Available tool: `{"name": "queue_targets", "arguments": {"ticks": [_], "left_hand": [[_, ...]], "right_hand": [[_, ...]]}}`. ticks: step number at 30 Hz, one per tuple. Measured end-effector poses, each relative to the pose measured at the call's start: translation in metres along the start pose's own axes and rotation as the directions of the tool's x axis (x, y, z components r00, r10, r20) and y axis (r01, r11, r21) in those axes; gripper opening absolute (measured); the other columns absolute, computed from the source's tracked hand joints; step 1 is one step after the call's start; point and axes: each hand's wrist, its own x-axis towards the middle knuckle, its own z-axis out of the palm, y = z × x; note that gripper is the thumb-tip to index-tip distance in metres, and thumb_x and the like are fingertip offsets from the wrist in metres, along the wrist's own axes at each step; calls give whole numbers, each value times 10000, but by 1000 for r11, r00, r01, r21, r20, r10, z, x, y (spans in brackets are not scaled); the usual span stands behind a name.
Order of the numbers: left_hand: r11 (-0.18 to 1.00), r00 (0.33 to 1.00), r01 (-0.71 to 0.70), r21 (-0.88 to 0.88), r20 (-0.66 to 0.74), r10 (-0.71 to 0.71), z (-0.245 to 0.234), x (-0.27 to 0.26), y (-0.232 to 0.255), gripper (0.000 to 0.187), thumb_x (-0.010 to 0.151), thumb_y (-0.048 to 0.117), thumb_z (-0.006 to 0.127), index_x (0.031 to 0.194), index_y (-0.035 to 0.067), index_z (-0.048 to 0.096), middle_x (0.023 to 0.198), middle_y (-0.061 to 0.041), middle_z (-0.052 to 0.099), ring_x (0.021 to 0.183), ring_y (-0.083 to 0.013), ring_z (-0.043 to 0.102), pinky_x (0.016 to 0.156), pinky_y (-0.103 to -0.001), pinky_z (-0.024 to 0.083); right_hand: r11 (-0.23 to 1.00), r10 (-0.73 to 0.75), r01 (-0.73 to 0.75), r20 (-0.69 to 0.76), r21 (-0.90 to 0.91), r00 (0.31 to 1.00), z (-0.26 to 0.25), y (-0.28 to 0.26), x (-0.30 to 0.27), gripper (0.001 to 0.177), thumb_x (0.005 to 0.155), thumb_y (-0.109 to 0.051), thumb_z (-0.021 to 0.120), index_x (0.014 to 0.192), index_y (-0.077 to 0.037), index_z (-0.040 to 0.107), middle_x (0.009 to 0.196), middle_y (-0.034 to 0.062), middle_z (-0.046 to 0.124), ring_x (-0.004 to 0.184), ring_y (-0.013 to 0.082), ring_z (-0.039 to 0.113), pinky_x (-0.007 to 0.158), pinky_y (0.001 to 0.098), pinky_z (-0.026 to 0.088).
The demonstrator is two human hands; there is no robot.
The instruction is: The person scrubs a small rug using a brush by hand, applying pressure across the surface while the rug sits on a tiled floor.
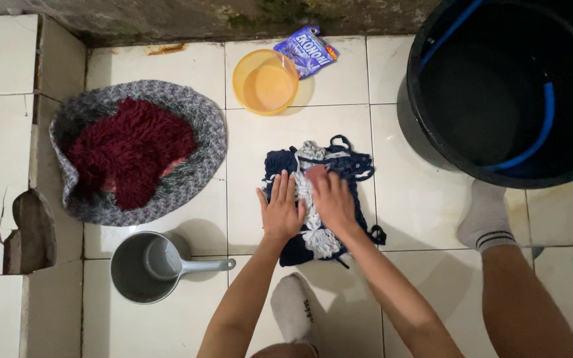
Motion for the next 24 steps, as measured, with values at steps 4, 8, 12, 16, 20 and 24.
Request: {"name": "queue_targets", "arguments": {"ticks": [4,8,12,16,20,24], "left_hand": [[1000,1000,-2,-6,-1,2,-1,-1,0,683,955,398,484,1543,58,412,1657,-121,329,1525,-282,306,1159,-749,111],[1000,1000,-11,7,-22,11,0,-1,1,678,960,394,480,1538,46,422,1655,-129,333,1526,-289,311,1151,-761,120],[1000,1000,-17,11,-26,17,0,0,0,659,960,399,485,1508,34,440,1652,-144,337,1525,-296,320,1138,-773,133],[999,999,-27,20,-46,28,-1,-1,0,665,971,388,482,1533,36,435,1650,-131,346,1520,-289,328,1142,-770,143],[1000,998,-26,14,-53,27,-2,-1,1,667,962,387,485,1533,45,435,1653,-125,347,1524,-286,323,1144,-770,138],[1000,999,-24,20,-33,25,-1,0,-1,680,947,388,494,1527,39,430,1645,-136,346,1515,-293,325,1133,-773,135]], "right_hand": [[965,261,-259,-77,34,962,-24,31,24,315,1013,-265,602,1237,-47,568,1226,253,535,1062,461,558,852,567,491],[967,245,-240,-53,87,968,-13,22,27,340,1022,-275,594,1239,-19,542,1231,257,530,1061,452,564,861,549,494],[997,-45,42,40,70,998,9,-22,24,349,1000,-314,602,1216,-45,550,1254,231,535,1106,444,567,869,521,531],[983,131,-149,162,106,978,-5,-13,46,362,1029,-302,577,1288,-52,542,1275,228,521,1087,445,553,812,529,548],[958,285,-285,0,18,959,-20,12,55,354,1020,-299,602,1268,-53,545,1251,223,530,1086,441,556,844,557,523],[977,177,-166,-76,134,981,-9,-2,41,321,1021,-261,605,1248,-42,545,1203,228,525,1058,444,556,863,564,512]]}}
